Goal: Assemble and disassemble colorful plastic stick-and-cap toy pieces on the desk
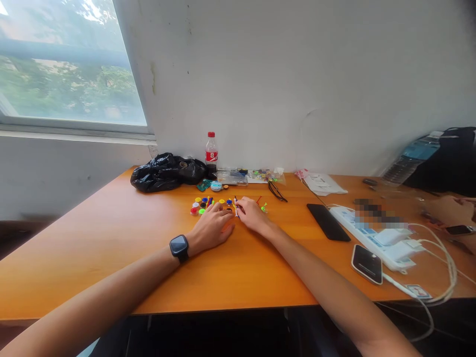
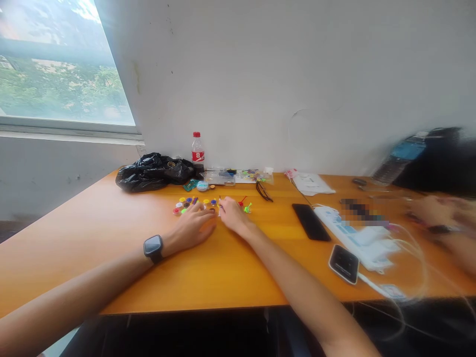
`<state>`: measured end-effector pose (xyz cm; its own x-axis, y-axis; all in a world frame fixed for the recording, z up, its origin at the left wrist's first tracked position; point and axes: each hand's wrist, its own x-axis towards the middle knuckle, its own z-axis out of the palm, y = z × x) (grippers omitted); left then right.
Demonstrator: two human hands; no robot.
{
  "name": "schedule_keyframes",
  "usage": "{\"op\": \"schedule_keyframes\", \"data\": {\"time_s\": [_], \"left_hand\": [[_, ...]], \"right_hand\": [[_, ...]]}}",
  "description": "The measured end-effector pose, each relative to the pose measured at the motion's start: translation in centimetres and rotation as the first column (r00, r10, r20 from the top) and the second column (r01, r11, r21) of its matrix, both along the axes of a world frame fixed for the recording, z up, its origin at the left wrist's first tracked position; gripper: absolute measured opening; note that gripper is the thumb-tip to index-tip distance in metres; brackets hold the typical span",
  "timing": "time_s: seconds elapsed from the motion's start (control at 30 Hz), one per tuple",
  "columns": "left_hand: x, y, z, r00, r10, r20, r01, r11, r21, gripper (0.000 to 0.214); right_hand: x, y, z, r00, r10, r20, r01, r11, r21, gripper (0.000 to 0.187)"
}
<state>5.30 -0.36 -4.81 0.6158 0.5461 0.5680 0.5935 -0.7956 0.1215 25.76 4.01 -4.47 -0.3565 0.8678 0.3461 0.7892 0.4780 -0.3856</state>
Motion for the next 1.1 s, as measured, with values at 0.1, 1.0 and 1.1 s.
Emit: {"op": "schedule_keyframes", "data": {"time_s": [0.1,1.0,1.1], "left_hand": [[0.0,0.2,-0.1,1.000,0.022,-0.016,-0.022,1.000,-0.002,0.006],[-1.1,1.0,-0.6,0.992,0.084,-0.096,-0.082,0.996,0.023,0.011],[-1.1,1.1,-0.6,0.992,0.085,-0.089,-0.084,0.996,0.024,0.013]], "right_hand": [[0.0,-0.3,0.1,1.000,0.014,0.008,-0.014,1.000,-0.004,0.013],[-1.7,-1.7,-0.8,0.990,0.137,-0.013,-0.137,0.990,0.022,0.013],[-1.7,-1.5,-0.8,0.988,0.155,-0.022,-0.155,0.988,0.014,0.014]]}}
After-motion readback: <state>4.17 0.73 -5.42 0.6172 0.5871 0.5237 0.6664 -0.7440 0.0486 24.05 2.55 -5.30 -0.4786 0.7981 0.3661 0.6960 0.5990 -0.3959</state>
